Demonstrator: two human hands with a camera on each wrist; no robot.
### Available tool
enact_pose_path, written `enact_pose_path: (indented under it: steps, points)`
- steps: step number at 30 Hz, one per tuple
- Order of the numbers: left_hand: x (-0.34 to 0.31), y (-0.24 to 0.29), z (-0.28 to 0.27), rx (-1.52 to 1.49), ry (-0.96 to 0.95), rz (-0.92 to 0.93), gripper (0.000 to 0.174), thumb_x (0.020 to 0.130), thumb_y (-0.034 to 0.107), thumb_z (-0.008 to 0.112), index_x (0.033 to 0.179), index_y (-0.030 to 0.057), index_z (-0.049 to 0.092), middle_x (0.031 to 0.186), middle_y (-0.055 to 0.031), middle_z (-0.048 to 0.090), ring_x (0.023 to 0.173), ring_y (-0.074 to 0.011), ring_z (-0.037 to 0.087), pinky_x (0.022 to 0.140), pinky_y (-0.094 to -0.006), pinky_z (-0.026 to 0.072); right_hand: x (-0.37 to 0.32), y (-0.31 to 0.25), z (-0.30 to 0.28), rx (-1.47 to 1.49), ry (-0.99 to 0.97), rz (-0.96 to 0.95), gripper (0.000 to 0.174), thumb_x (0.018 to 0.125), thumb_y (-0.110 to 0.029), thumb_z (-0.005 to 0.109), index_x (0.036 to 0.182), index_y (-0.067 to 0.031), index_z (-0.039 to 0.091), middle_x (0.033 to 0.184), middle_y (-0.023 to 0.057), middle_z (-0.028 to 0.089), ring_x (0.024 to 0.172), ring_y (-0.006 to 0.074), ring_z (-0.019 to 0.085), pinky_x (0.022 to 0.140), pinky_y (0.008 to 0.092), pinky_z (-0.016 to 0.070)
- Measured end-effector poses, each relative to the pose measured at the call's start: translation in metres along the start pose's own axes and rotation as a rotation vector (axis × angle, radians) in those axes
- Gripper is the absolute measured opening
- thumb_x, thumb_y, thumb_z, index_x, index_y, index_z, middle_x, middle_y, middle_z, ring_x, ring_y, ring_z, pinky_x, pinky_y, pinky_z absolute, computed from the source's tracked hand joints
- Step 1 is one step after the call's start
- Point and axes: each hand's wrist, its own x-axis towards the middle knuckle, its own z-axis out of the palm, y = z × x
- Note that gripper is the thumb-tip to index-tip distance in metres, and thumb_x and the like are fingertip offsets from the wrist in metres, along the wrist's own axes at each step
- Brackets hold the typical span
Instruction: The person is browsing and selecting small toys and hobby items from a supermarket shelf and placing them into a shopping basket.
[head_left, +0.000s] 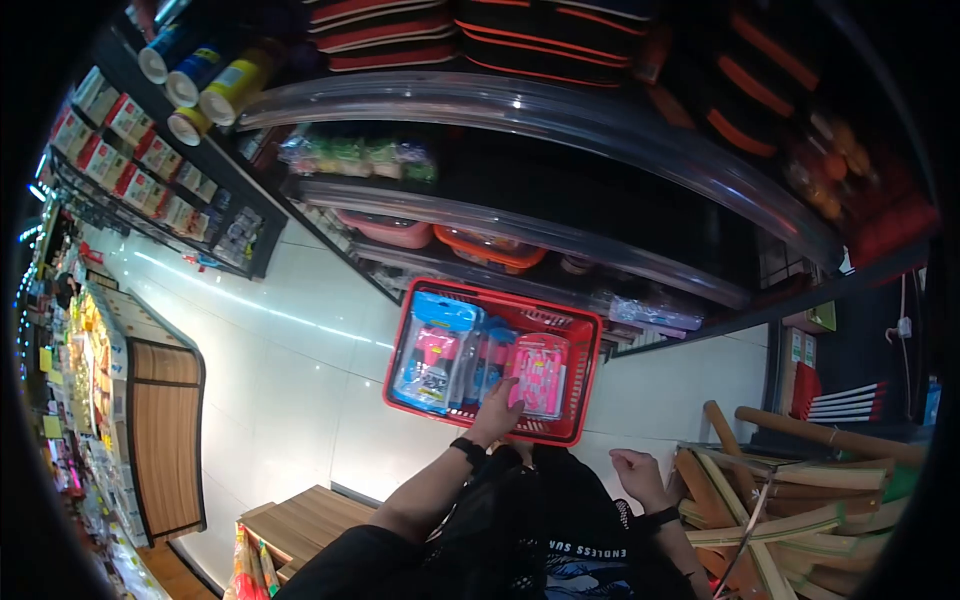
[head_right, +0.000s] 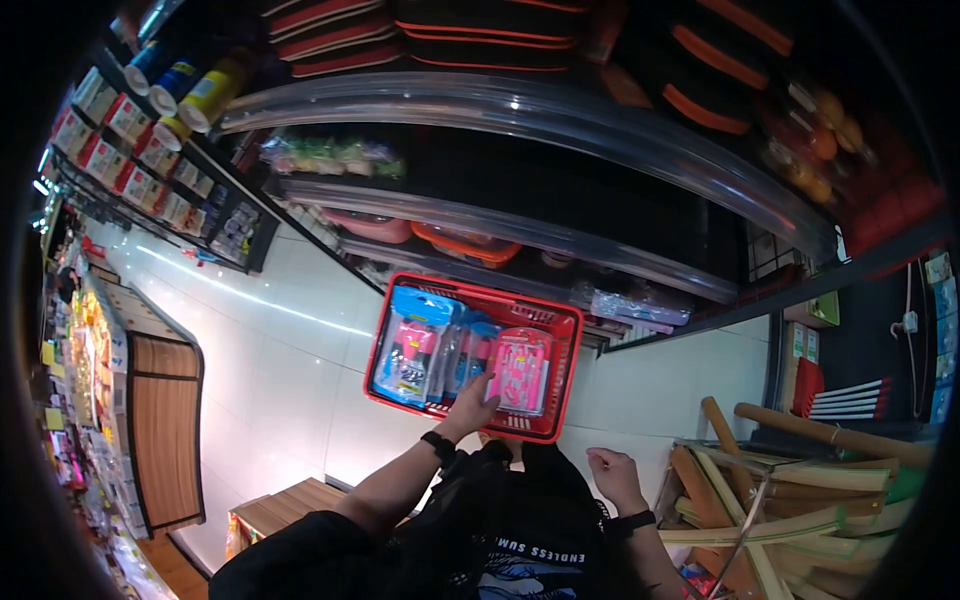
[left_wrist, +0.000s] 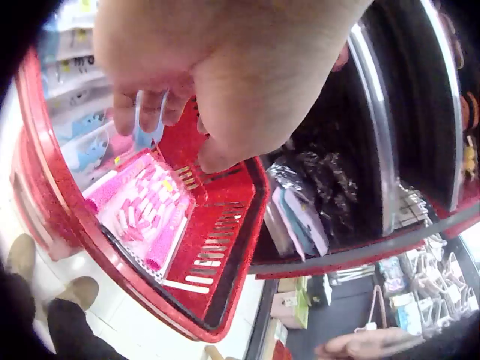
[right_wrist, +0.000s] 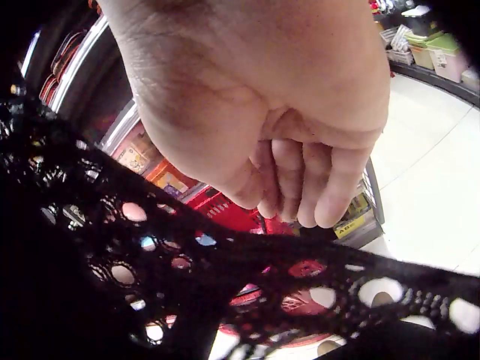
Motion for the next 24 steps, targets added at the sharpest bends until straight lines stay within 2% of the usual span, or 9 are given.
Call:
enact_pose_path:
  steps: [3,6,7,9,10,12,13,16,24]
  points:
    - [-0.021,0.007,-0.040,0.291,0.293,0.143,0.054,0.084,0.013,0.071,0.133,0.0017,0.051,0.134,-0.0271,0.053,0.124,-0.0458,0.050,0.105,-0.0517,0.0399,0.009,-0.005,0.006,0.033,-0.002,0.013,0.022,0.093,-0.021,0.065,0.105,-0.0067,0.076,0.091,0.0174,0.074,0.081,0.0259,0.073,0.076,0.0335,0.0557]
    - [-0.027,-0.006,-0.076,0.418,0.457,0.043,0.071,0.081,0.022,0.077,0.141,0.0042,0.044,0.144,-0.0319,0.042,0.131,-0.0494,0.043,0.109,-0.0537,0.0370,0.017,0.001,0.020,0.050,0.036,-0.091,0.025,0.094,-0.023,0.066,0.106,-0.0034,0.075,0.087,0.0160,0.075,0.078,0.0192,0.071,0.073,0.0314,0.0537]
    - [-0.030,-0.015,-0.079,0.414,0.458,0.044,0.071,0.081,0.022,0.077,0.141,0.0042,0.044,0.144,-0.0319,0.042,0.131,-0.0494,0.043,0.109,-0.0537,0.0370,0.014,0.005,0.021,0.047,0.039,-0.091,0.025,0.094,-0.023,0.066,0.106,-0.0034,0.075,0.087,0.0160,0.075,0.078,0.0192,0.071,0.073,0.0314,0.0537]
    - [-0.025,-0.023,-0.095,0.529,0.395,-0.227,0.100,0.073,0.037,0.085,0.153,0.0101,0.031,0.151,-0.0367,0.029,0.138,-0.0524,0.034,0.113,-0.0553,0.0334,0.025,0.003,0.025,0.068,-0.014,-0.121,0.026,0.095,-0.024,0.065,0.107,-0.0033,0.074,0.090,0.0162,0.075,0.083,0.0204,0.072,0.075,0.0320,0.0541]
    - [-0.032,-0.027,-0.094,0.526,0.396,-0.225,0.100,0.073,0.037,0.085,0.153,0.0101,0.031,0.151,-0.0367,0.029,0.138,-0.0524,0.034,0.113,-0.0553,0.0334,0.021,0.006,0.027,0.065,-0.011,-0.122,0.026,0.095,-0.024,0.065,0.107,-0.0033,0.074,0.090,0.0162,0.075,0.083,0.0204,0.072,0.075,0.0320,0.0541]
    - [-0.023,-0.029,-0.095,0.560,0.273,-0.419,0.116,0.064,0.042,0.089,0.156,0.0149,0.024,0.153,-0.0321,0.028,0.139,-0.0505,0.032,0.111,-0.0579,0.0341,0.037,0.004,0.023,0.023,-0.084,-0.155,0.026,0.095,-0.024,0.064,0.107,-0.0035,0.074,0.092,0.0157,0.075,0.086,0.0225,0.073,0.077,0.0326,0.0548]
    - [-0.023,-0.036,-0.094,0.538,0.278,-0.398,0.118,0.063,0.044,0.089,0.157,0.0187,0.023,0.154,-0.0317,0.028,0.141,-0.0506,0.031,0.111,-0.0599,0.0339,0.032,-0.011,0.013,-0.014,-0.115,-0.149,0.026,0.095,-0.024,0.064,0.107,-0.0038,0.074,0.094,0.0161,0.075,0.088,0.0238,0.073,0.079,0.0328,0.0552]
    - [-0.023,-0.043,-0.087,0.575,0.202,-0.524,0.116,0.064,0.043,0.088,0.156,0.0189,0.023,0.154,-0.0313,0.028,0.140,-0.0512,0.031,0.111,-0.0598,0.0344,0.046,-0.009,0.011,0.029,-0.111,-0.188,0.026,0.095,-0.025,0.064,0.106,-0.0035,0.074,0.093,0.0175,0.074,0.086,0.0255,0.074,0.077,0.0338,0.0555]
    - [-0.013,-0.050,-0.077,0.688,0.198,-0.565,0.104,0.069,0.035,0.086,0.153,0.0178,0.027,0.151,-0.0302,0.030,0.134,-0.0493,0.038,0.105,-0.0596,0.0404,0.066,0.018,-0.002,0.022,-0.063,-0.227,0.025,0.094,-0.024,0.066,0.105,-0.0032,0.074,0.089,0.0194,0.073,0.082,0.0276,0.074,0.073,0.0352,0.0552]
